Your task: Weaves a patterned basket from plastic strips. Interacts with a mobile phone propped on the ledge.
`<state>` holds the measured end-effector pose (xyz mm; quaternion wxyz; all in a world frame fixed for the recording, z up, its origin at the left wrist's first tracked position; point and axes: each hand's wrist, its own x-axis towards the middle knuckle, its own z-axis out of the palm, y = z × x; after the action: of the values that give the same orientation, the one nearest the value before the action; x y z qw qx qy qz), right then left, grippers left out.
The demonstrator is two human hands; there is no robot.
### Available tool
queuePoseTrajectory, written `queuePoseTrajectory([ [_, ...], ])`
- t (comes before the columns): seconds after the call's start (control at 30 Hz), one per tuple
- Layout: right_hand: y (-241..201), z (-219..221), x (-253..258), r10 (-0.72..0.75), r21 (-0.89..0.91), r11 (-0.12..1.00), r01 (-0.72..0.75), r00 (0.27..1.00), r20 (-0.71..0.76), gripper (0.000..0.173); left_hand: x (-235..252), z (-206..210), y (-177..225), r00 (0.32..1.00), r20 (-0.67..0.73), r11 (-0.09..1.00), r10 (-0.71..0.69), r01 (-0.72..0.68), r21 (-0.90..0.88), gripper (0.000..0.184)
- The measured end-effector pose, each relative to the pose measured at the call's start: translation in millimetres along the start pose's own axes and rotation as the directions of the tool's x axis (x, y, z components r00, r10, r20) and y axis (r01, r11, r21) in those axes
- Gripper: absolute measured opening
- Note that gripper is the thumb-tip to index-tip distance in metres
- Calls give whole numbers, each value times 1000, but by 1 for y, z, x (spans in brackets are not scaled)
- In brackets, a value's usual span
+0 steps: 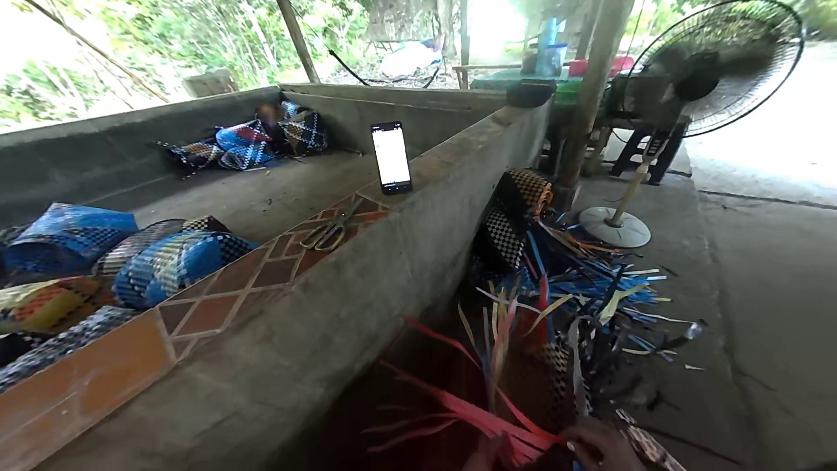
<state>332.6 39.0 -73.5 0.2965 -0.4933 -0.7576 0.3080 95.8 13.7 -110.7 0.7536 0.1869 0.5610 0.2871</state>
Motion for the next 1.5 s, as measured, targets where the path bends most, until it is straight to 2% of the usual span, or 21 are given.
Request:
queuePoseTrajectory([
  [0.13,-11,3,-17,-52,-48,998,48,996,-78,16,24,26,4,990,33,990,139,-140,21,53],
  [0.33,-34,9,-31,-37,-92,995,23,986,-162,19,36,45,36,976,119,976,180,-192,101,56],
  [0.53,-1,16,-14,77,-22,996,-83,977,-199,17,51,5,26,961,175,923,213,-257,288,58],
  [0.6,11,17,-7,116,0,993,-117,979,-168,18,45,-13,26,967,179,811,183,-252,528,59],
  [0.67,15,19,-2,136,17,991,-135,980,-144,18,29,-21,37,976,184,563,120,-219,797,60],
  [0.73,14,20,2,153,20,988,-152,981,-121,18,6,-17,55,966,251,337,65,-258,906,53],
  [0.77,16,21,3,149,21,989,-148,981,-122,18,-5,-14,60,937,340,325,83,-348,879,49],
  [0.8,16,21,4,148,17,989,-147,982,-120,18,-14,-10,62,887,432,380,164,-461,802,45],
  [0.83,16,21,4,143,11,990,-143,982,-122,18,-22,-4,59,808,500,439,310,-589,679,40],
  [0.87,16,20,5,129,7,992,-129,983,-130,18,-22,3,53,685,536,415,493,-727,547,35],
  [0.9,17,19,5,108,0,994,-109,984,-144,17,-15,11,48,530,555,296,641,-838,458,31],
  [0.93,17,18,6,82,-8,996,-84,984,-157,17,-5,19,45,405,576,156,710,-888,433,29],
  [0.97,16,18,6,64,-14,998,-67,986,-152,17,7,25,43,345,598,45,723,-888,458,27],
  [1.0,16,18,7,59,-21,998,-62,989,-133,17,19,30,41,333,620,-32,710,-865,501,26],
  [1.1,14,25,9,85,-58,994,-92,991,-104,20,44,40,42,349,664,-113,662,-828,549,25],
  [1.17,12,30,10,128,-64,989,-134,987,-93,29,58,39,48,379,663,-68,645,-836,544,25],
  [1.2,12,32,10,152,-57,986,-157,986,-75,35,62,37,52,441,649,1,620,-827,562,27],
  [1.27,16,37,11,135,-29,990,-137,989,-61,45,64,33,62,630,578,175,519,-740,649,36],
  [1.33,19,38,13,120,-28,992,-121,992,-35,55,72,28,67,761,511,260,400,-629,733,44],
  [1.4,15,36,16,133,-28,991,-133,991,-16,61,79,22,73,815,521,240,253,-575,782,44],
  [1.5,4,26,25,136,108,986,-126,986,-94,57,79,9,79,816,566,214,120,-578,788,43],
])
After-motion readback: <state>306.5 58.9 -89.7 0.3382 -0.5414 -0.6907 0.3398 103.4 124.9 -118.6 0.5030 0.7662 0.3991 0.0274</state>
